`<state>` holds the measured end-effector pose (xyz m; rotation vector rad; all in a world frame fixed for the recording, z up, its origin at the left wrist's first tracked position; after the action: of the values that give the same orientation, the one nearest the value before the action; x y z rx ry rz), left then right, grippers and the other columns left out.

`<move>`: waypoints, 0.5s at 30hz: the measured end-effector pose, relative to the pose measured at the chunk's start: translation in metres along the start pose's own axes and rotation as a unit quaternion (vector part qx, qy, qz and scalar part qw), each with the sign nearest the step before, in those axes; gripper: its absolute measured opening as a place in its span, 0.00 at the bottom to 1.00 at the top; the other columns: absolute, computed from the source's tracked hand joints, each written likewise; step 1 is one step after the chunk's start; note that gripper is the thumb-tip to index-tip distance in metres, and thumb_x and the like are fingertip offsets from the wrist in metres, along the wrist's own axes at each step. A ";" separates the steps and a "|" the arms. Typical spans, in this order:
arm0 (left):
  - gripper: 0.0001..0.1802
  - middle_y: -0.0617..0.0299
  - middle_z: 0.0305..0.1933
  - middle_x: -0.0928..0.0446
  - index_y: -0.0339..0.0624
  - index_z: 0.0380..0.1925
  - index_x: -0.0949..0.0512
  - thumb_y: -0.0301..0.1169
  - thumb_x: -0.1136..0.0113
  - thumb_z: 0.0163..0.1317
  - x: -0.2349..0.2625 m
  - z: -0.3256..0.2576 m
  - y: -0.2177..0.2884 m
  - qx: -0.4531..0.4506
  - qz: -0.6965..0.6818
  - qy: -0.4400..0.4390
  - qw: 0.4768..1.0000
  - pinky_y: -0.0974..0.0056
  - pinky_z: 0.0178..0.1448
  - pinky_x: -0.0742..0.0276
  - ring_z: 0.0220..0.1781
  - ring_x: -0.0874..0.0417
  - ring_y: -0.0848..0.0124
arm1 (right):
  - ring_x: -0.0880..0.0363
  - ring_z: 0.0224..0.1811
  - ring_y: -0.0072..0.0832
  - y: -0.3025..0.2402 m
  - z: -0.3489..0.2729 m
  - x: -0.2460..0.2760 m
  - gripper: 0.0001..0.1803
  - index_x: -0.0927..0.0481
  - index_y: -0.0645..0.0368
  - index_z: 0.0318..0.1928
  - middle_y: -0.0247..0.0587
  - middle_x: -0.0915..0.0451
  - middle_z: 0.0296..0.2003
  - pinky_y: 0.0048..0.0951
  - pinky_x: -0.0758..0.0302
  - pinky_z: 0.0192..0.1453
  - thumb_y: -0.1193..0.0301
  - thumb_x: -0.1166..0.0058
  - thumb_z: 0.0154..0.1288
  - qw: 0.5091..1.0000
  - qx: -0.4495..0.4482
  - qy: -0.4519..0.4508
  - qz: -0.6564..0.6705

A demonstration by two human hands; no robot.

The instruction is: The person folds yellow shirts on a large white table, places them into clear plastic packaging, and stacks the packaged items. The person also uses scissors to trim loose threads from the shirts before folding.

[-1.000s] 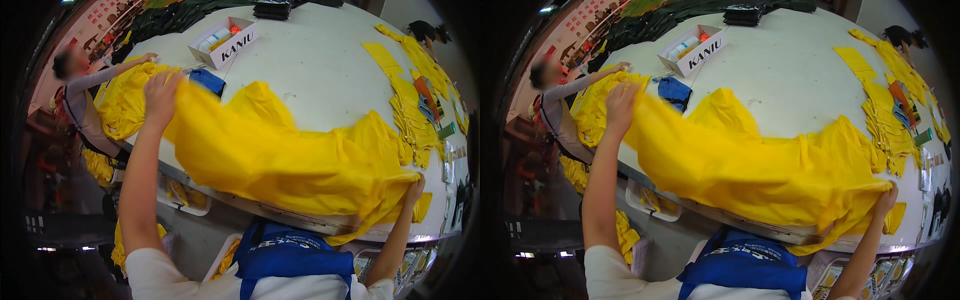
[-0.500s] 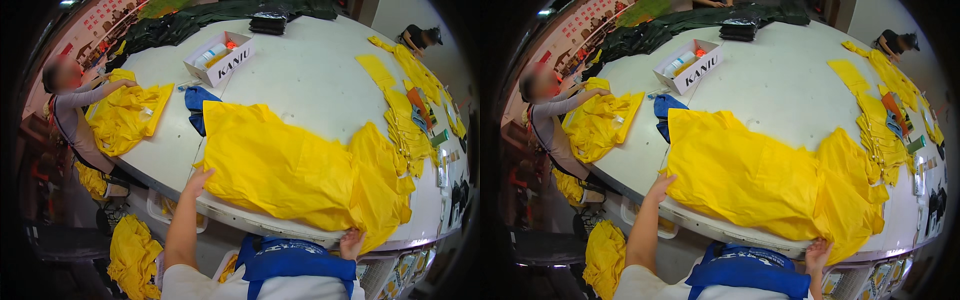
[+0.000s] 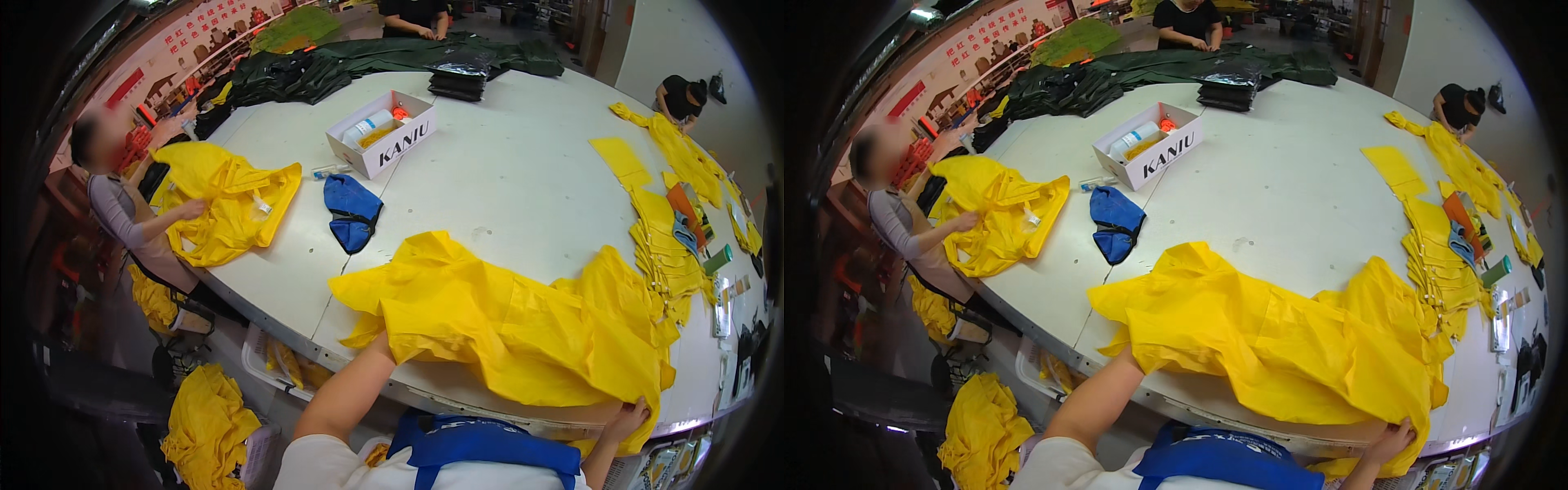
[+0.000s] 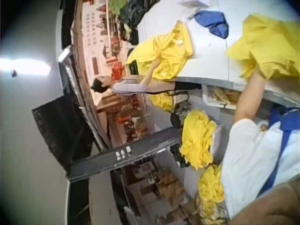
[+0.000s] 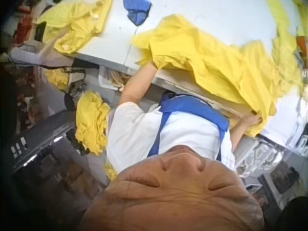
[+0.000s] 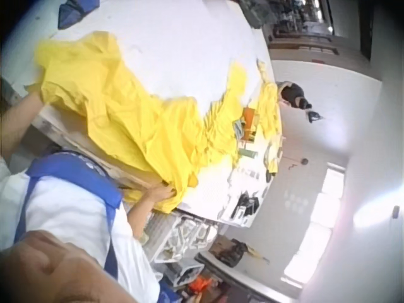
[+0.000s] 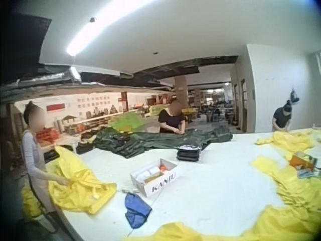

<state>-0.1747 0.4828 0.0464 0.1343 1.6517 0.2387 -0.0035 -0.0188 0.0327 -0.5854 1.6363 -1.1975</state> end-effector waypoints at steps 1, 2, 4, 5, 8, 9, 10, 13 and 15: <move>0.23 0.57 0.58 0.26 0.42 0.61 0.32 0.39 0.52 0.68 0.016 0.005 -0.003 -0.009 0.003 0.029 1.000 0.57 0.59 0.28 0.58 0.26 0.64 | 0.26 0.52 0.31 0.008 0.017 0.011 0.13 0.26 0.62 0.48 0.42 0.23 0.48 0.31 0.29 0.56 0.67 0.54 0.69 0.999 -0.021 0.008 0.047; 0.23 0.57 0.57 0.26 0.42 0.61 0.32 0.39 0.51 0.68 0.038 0.006 -0.003 -0.017 0.009 0.066 0.998 0.57 0.58 0.28 0.57 0.25 0.64 | 0.26 0.52 0.31 0.013 0.028 0.006 0.14 0.27 0.61 0.49 0.41 0.24 0.49 0.31 0.29 0.56 0.67 0.54 0.69 0.995 -0.046 -0.023 0.081; 0.24 0.57 0.57 0.25 0.42 0.60 0.32 0.39 0.50 0.68 0.095 -0.001 0.009 -0.021 0.059 0.164 0.984 0.58 0.57 0.28 0.56 0.25 0.65 | 0.26 0.52 0.31 0.017 0.038 -0.011 0.15 0.28 0.59 0.53 0.39 0.24 0.51 0.31 0.29 0.56 0.67 0.54 0.70 0.981 -0.093 -0.084 0.150; 0.24 0.57 0.56 0.25 0.42 0.60 0.32 0.39 0.50 0.67 0.124 -0.012 0.019 -0.018 0.089 0.207 0.974 0.59 0.57 0.28 0.56 0.25 0.66 | 0.26 0.53 0.31 0.012 0.041 -0.017 0.16 0.29 0.56 0.55 0.40 0.25 0.53 0.31 0.29 0.57 0.67 0.54 0.70 0.978 -0.096 -0.088 0.163; 0.24 0.58 0.55 0.24 0.42 0.60 0.31 0.40 0.49 0.67 0.191 -0.068 0.098 0.016 0.267 0.305 0.914 0.60 0.55 0.27 0.54 0.24 0.67 | 0.26 0.54 0.31 -0.028 0.056 -0.034 0.15 0.28 0.55 0.55 0.40 0.24 0.53 0.32 0.30 0.58 0.66 0.55 0.71 0.972 -0.002 -0.180 0.148; 0.24 0.58 0.55 0.24 0.42 0.60 0.31 0.40 0.48 0.66 0.197 -0.091 0.134 0.071 0.373 0.307 0.873 0.61 0.55 0.27 0.53 0.24 0.67 | 0.27 0.54 0.31 -0.058 0.041 -0.059 0.13 0.28 0.55 0.53 0.39 0.24 0.51 0.31 0.31 0.60 0.66 0.56 0.72 0.979 0.037 -0.169 0.109; 0.24 0.58 0.54 0.24 0.42 0.60 0.31 0.40 0.48 0.66 0.193 -0.112 0.164 0.145 0.488 0.292 0.810 0.61 0.54 0.27 0.53 0.24 0.68 | 0.26 0.53 0.30 -0.072 0.055 -0.059 0.12 0.28 0.55 0.52 0.39 0.24 0.49 0.30 0.30 0.58 0.66 0.55 0.71 0.984 0.060 -0.142 0.092; 0.22 0.63 0.41 0.22 0.44 0.52 0.30 0.32 0.39 0.58 0.025 -0.173 0.242 0.168 0.644 0.350 0.659 0.71 0.39 0.28 0.39 0.22 0.73 | 0.24 0.47 0.27 -0.101 0.108 -0.042 0.09 0.27 0.54 0.48 0.36 0.22 0.45 0.27 0.26 0.53 0.67 0.53 0.70 0.989 0.097 -0.071 0.088; 0.33 0.59 0.52 0.26 0.40 0.63 0.38 0.30 0.39 0.57 -0.053 -0.181 0.282 -0.130 0.510 0.296 0.797 0.61 0.56 0.27 0.53 0.24 0.66 | 0.23 0.43 0.25 -0.118 0.132 -0.046 0.07 0.26 0.54 0.45 0.33 0.21 0.40 0.24 0.24 0.48 0.67 0.50 0.69 0.984 0.094 -0.054 0.144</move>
<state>-0.3653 0.7303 0.1786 0.8161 1.9887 1.4530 0.1145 -0.0848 0.1556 -0.2782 1.4402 -1.0713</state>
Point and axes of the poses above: each hand's wrist, its own z-axis towards the middle knuckle, its own x-axis out of the back of the hand, y = z × x, the point moved 10 cm from there along z, towards the middle knuckle
